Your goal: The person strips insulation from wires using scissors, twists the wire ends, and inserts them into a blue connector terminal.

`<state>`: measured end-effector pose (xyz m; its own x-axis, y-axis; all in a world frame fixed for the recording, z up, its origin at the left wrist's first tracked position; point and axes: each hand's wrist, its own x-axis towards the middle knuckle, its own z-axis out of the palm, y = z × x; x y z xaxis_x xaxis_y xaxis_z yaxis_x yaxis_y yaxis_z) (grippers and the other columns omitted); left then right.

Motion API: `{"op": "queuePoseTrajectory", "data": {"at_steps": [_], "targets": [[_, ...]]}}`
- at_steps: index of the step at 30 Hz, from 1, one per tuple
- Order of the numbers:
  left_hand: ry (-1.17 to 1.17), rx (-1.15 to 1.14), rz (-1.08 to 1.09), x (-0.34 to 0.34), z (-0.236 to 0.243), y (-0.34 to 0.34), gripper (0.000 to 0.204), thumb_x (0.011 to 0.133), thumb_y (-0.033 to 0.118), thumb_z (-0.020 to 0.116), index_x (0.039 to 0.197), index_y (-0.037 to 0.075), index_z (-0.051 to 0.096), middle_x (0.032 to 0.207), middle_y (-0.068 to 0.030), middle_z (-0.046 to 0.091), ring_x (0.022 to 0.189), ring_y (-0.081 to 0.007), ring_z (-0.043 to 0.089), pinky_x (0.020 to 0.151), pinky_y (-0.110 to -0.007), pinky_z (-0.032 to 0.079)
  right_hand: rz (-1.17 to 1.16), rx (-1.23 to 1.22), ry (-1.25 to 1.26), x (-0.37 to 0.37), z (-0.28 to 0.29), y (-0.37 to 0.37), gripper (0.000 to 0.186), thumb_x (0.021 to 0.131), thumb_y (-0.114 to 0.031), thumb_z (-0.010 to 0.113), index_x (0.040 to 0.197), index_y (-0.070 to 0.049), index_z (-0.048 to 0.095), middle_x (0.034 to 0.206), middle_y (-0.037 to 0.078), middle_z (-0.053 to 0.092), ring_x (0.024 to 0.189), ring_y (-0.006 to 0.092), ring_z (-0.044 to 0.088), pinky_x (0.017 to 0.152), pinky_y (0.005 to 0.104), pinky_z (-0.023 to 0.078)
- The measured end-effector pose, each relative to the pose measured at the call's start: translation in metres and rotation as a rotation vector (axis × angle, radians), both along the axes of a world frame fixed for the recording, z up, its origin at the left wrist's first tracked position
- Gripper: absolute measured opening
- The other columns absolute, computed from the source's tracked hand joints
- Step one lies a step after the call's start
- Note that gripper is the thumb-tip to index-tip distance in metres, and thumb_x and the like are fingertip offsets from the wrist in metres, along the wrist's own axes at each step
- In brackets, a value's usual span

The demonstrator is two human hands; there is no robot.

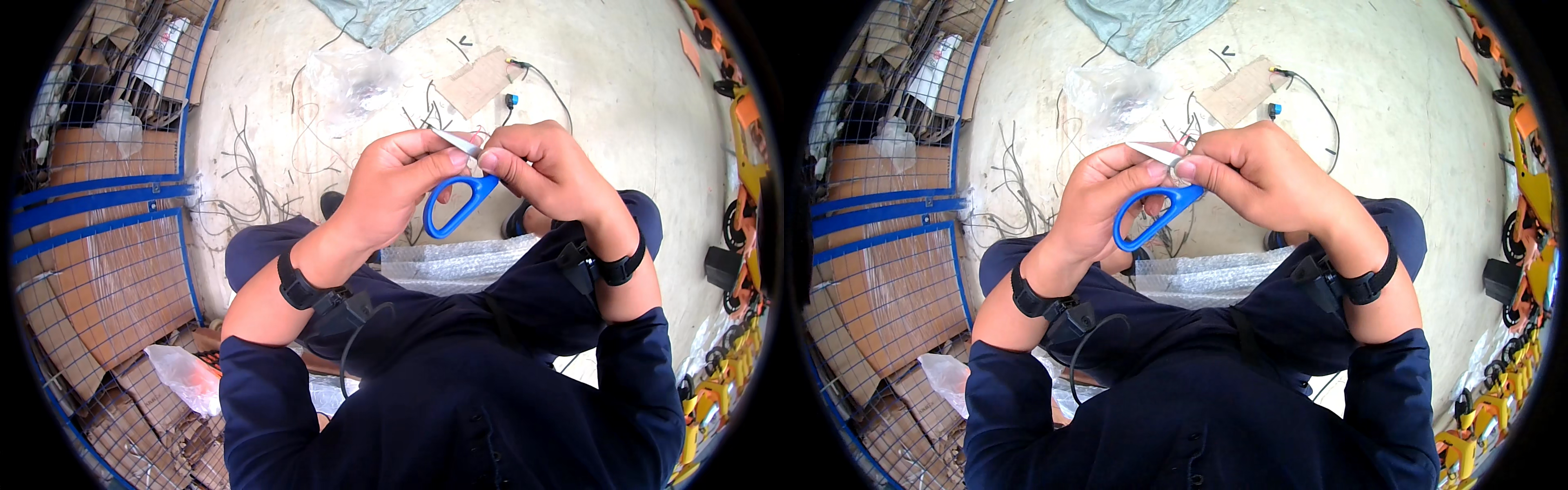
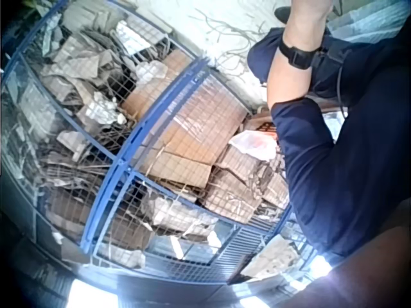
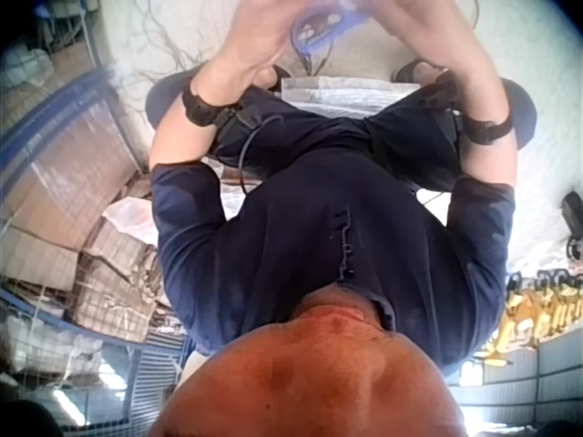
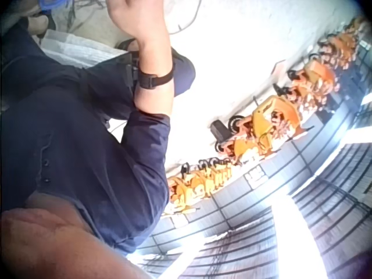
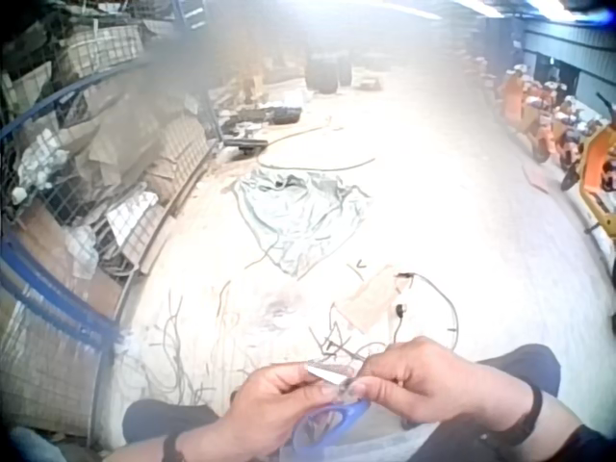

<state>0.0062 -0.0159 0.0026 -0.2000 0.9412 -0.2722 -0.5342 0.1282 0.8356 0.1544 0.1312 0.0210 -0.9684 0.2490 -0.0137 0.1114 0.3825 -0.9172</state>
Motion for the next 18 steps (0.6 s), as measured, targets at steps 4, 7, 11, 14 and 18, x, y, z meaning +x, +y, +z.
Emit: {"op": "queuePoseTrajectory", "data": {"at_steps": [4, 7, 11, 14, 18], "targets": [[-0.008, 0.009, -0.024, -0.0012, -0.0013, -0.0010, 0.023, 0.091, 0.008, 0.057, 0.110, -0.002, 0.063, 0.097, -0.0079, 0.066, 0.078, -0.0077, 0.057, 0.063, -0.021, 0.046, 0.020, 0.045, 0.071, -0.0001, -0.0054, -0.0011, 0.030, 0.094, -0.022, 0.057, 0.074, 0.000, 0.058, 0.055, 0.003, 0.048, 0.050, 0.0116, 0.042, 0.049, 0.0270, 0.036], [-0.007, 0.007, -0.042, -0.0023, -0.0032, -0.0016, 0.024, 0.092, 0.007, 0.055, 0.113, -0.003, 0.061, 0.098, -0.0090, 0.066, 0.079, -0.0080, 0.059, 0.066, -0.020, 0.048, 0.019, 0.083, 0.092, -0.0017, -0.0055, -0.0010, 0.029, 0.093, -0.022, 0.058, 0.075, 0.000, 0.059, 0.056, 0.006, 0.049, 0.052, 0.0160, 0.044, 0.051, 0.0289, 0.037], [-0.029, 0.025, -0.067, -0.0044, -0.0050, -0.0029, 0.027, 0.093, 0.006, 0.053, 0.116, -0.005, 0.058, 0.096, -0.0103, 0.066, 0.078, -0.0090, 0.063, 0.070, -0.020, 0.052, 0.027, 0.133, 0.051, -0.0014, -0.0033, -0.0005, 0.028, 0.092, -0.022, 0.059, 0.075, 0.000, 0.059, 0.058, 0.009, 0.051, 0.055, 0.0212, 0.047, 0.053, 0.0314, 0.039], [-0.037, 0.025, -0.067, -0.0042, -0.0055, -0.0032, 0.027, 0.093, 0.006, 0.052, 0.116, -0.006, 0.058, 0.094, -0.0103, 0.066, 0.080, -0.0095, 0.063, 0.071, -0.020, 0.052, 0.025, 0.152, 0.078, -0.0021, -0.0039, -0.0010, 0.027, 0.091, -0.022, 0.059, 0.076, 0.000, 0.060, 0.059, 0.012, 0.053, 0.054, 0.0248, 0.049, 0.053, 0.0331, 0.040], [-0.005, 0.007, -0.045, -0.0016, -0.0020, -0.0025, 0.027, 0.093, 0.005, 0.051, 0.116, -0.006, 0.057, 0.093, -0.0104, 0.067, 0.081, -0.0099, 0.064, 0.072, -0.020, 0.053, 0.035, 0.178, 0.108, -0.0031, -0.0062, -0.0002, 0.026, 0.091, -0.021, 0.059, 0.078, 0.000, 0.062, 0.058, 0.015, 0.054, 0.052, 0.0286, 0.052, 0.051, 0.0345, 0.041]]}}
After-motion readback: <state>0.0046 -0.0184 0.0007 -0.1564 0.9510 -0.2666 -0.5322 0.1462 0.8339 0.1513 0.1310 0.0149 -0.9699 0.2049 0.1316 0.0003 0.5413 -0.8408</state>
